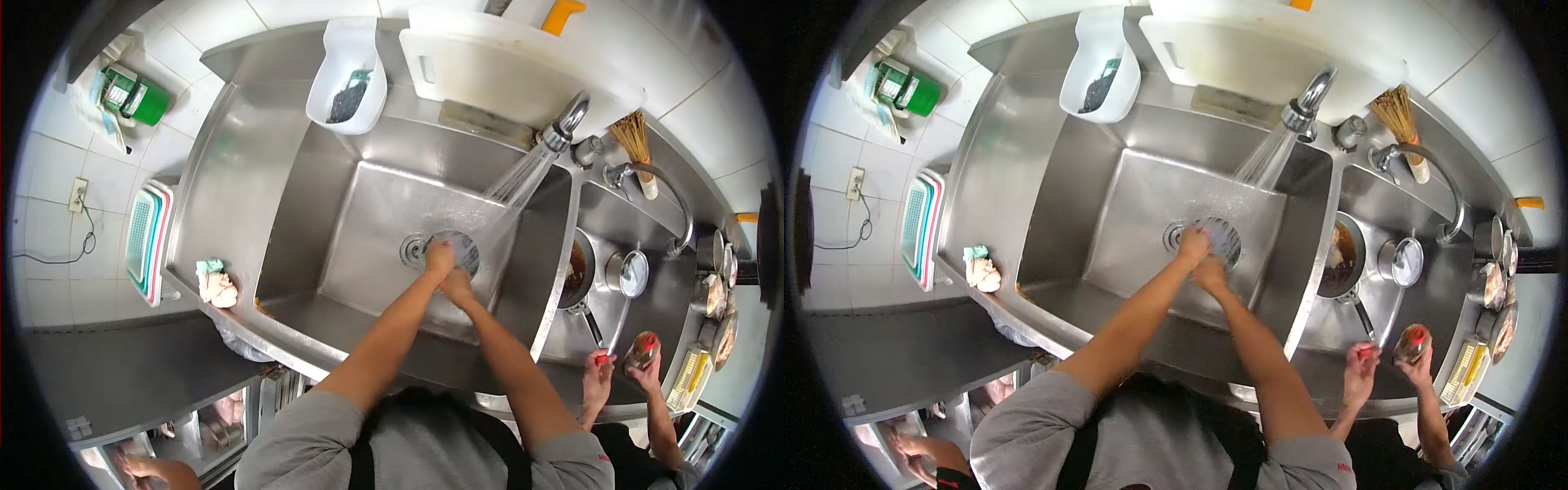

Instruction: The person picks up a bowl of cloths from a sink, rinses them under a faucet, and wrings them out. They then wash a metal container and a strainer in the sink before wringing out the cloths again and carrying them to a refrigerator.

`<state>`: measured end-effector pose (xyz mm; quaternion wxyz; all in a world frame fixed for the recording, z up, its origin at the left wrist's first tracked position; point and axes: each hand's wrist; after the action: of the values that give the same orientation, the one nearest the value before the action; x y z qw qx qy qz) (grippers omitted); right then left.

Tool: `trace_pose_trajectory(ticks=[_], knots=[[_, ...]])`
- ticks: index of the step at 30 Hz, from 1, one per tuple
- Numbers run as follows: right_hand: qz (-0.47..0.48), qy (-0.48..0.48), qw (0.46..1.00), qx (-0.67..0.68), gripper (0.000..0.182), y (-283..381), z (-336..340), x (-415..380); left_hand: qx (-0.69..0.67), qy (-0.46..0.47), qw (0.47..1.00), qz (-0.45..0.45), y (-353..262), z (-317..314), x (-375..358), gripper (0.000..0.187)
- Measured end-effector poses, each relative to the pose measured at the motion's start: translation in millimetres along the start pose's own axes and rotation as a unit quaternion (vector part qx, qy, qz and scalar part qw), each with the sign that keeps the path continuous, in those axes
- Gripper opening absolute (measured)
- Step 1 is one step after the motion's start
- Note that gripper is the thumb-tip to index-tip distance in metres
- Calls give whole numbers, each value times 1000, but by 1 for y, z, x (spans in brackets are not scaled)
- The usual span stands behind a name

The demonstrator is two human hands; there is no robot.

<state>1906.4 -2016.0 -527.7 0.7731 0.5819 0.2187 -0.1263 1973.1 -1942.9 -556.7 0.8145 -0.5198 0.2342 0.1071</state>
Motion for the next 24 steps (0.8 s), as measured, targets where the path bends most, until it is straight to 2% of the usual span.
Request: trace_pose_trajectory(ticks=[1, 2, 3, 4, 5, 6, 7, 8, 9, 11, 13, 14, 15, 16, 17, 18, 19, 20, 21, 23, 24], knots=[[189, -91, 947, -241, 12, -28, -16, -4, 140, -55, 989, 6, 25, -4, -6, 16], [190, -88, 947, -242, 12, -22, -19, -18, 296, -43, 953, 51, 36, 0, -18, 19], [117, -34, 952, -280, 17, -6, -21, -34, 293, -48, 953, 55, 40, 2, -30, 19], [47, 25, 947, -316, 24, 6, -27, -46, 233, -73, 964, 103, 41, 9, -46, 21], [60, 42, 945, -319, 24, 6, -34, -50, 167, -104, 968, 154, 39, 22, -57, 23], [98, 11, 943, -317, 24, 0, -40, -48, 290, -70, 952, 63, 33, 33, -58, 23], [137, -14, 941, -310, 25, -4, -46, -41, 409, -33, 912, -18, 26, 42, -57, 22], [165, 17, 947, -274, 28, 0, -47, -30, 274, -164, 948, -8, 7, 49, -60, 24], [192, 54, 951, -235, 32, 6, -46, -18, 137, -300, 944, -4, -16, 66, -69, 26], [306, 80, 920, -230, 39, 45, -35, -10, 146, -284, 946, -55, -83, 147, -115, 31], [190, 90, 923, -321, 51, 31, -33, 7, 91, -342, 935, -23, -117, 230, -162, 29], [167, 87, 937, -295, 53, 19, -31, 8, 106, -441, 876, -162, -92, 271, -164, 24], [140, 83, 949, -270, 55, 6, -28, 8, 212, -523, 806, -176, -89, 308, -182, 11], [119, 85, 954, -262, 54, -12, -25, 4, 266, -581, 753, -157, -83, 343, -201, 8], [96, 85, 958, -256, 54, -28, -23, 3, 76, -564, 816, -95, -55, 381, -205, 7], [97, 87, 958, -257, 54, -39, -18, 3, 294, -627, 706, -147, -58, 403, -223, 10], [109, 89, 932, -334, 50, -48, -13, 3, 421, -599, 664, -152, -36, 427, -231, 18], [117, 90, 901, -409, 46, -55, -10, -1, 461, -545, 690, -123, -13, 442, -236, 28], [112, 89, 900, -411, 46, -52, -5, -7, 409, -516, 750, -64, 33, 451, -233, 30], [130, 50, 946, -291, 37, -21, 7, -17, 400, -458, 790, -81, 48, 460, -243, 27], [137, -2, 947, -290, 31, -19, 9, -17, 314, -501, 802, -87, 36, 453, -243, 26]])
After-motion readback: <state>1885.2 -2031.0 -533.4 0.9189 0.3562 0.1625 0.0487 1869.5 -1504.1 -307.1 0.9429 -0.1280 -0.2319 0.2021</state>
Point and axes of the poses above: each hand's wrist, its own x-axis towards the middle knuckle, its own z-axis out of the back of the hand, y = z × x, and after that the axes turned 6 degrees about x, right-handed
